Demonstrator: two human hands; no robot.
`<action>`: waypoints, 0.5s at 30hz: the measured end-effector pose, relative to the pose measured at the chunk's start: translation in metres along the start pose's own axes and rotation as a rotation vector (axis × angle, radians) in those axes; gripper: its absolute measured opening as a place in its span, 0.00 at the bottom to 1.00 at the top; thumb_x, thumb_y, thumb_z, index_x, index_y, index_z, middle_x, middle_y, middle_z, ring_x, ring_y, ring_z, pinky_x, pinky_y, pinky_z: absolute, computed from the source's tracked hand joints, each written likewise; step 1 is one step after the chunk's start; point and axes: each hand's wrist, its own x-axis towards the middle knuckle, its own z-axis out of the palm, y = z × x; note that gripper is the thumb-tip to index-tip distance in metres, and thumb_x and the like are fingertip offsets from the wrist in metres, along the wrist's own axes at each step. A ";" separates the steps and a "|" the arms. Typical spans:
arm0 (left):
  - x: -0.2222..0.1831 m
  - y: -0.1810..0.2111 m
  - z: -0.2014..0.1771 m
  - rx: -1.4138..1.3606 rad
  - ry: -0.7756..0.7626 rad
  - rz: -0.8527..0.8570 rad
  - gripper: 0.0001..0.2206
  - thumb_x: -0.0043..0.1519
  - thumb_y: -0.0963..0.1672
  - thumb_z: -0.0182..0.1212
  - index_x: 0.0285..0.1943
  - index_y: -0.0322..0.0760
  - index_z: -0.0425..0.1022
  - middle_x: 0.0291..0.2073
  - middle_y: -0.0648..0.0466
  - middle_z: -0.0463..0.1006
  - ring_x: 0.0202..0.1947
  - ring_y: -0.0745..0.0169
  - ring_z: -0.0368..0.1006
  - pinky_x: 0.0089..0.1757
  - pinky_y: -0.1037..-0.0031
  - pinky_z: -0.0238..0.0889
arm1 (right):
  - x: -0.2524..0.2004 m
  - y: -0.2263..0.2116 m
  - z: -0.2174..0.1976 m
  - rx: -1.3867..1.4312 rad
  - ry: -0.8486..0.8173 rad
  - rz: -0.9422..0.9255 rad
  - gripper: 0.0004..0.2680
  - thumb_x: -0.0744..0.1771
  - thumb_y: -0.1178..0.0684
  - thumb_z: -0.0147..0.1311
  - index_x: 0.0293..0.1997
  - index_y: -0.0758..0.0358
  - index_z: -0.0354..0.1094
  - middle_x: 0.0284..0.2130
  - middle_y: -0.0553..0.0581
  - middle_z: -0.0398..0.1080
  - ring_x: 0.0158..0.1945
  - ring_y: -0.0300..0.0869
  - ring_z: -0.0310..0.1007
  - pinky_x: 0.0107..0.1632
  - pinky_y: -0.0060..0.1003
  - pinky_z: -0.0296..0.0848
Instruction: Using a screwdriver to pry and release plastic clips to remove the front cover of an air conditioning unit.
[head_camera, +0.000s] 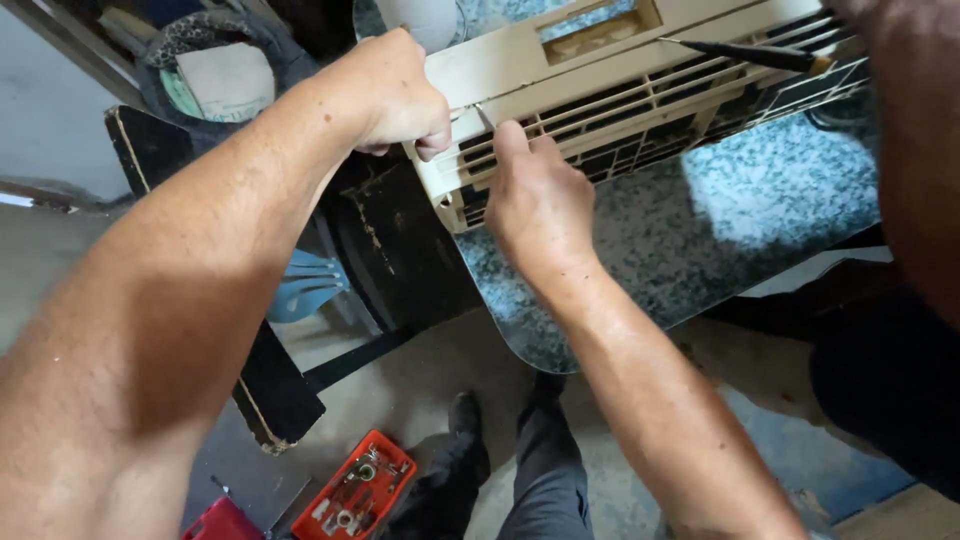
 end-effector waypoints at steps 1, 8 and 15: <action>0.002 0.001 -0.001 0.002 -0.001 0.002 0.06 0.32 0.36 0.54 0.14 0.29 0.60 0.09 0.50 0.55 0.10 0.60 0.48 0.15 0.71 0.43 | 0.001 0.000 -0.001 -0.001 0.001 0.003 0.06 0.68 0.59 0.52 0.37 0.56 0.56 0.21 0.58 0.60 0.12 0.57 0.57 0.13 0.52 0.57; 0.005 0.001 0.000 -0.039 0.017 -0.004 0.08 0.35 0.35 0.57 0.17 0.31 0.61 0.12 0.49 0.57 0.11 0.60 0.53 0.15 0.70 0.45 | -0.007 -0.007 0.015 0.175 -0.043 0.177 0.03 0.68 0.55 0.44 0.41 0.57 0.55 0.29 0.63 0.63 0.24 0.71 0.62 0.22 0.64 0.60; 0.002 0.004 -0.003 -0.003 0.015 -0.034 0.10 0.35 0.36 0.59 0.16 0.34 0.59 0.14 0.50 0.58 0.12 0.61 0.54 0.17 0.71 0.47 | -0.012 -0.012 0.024 0.270 0.048 0.258 0.03 0.67 0.53 0.43 0.41 0.53 0.58 0.30 0.57 0.65 0.30 0.62 0.65 0.26 0.59 0.62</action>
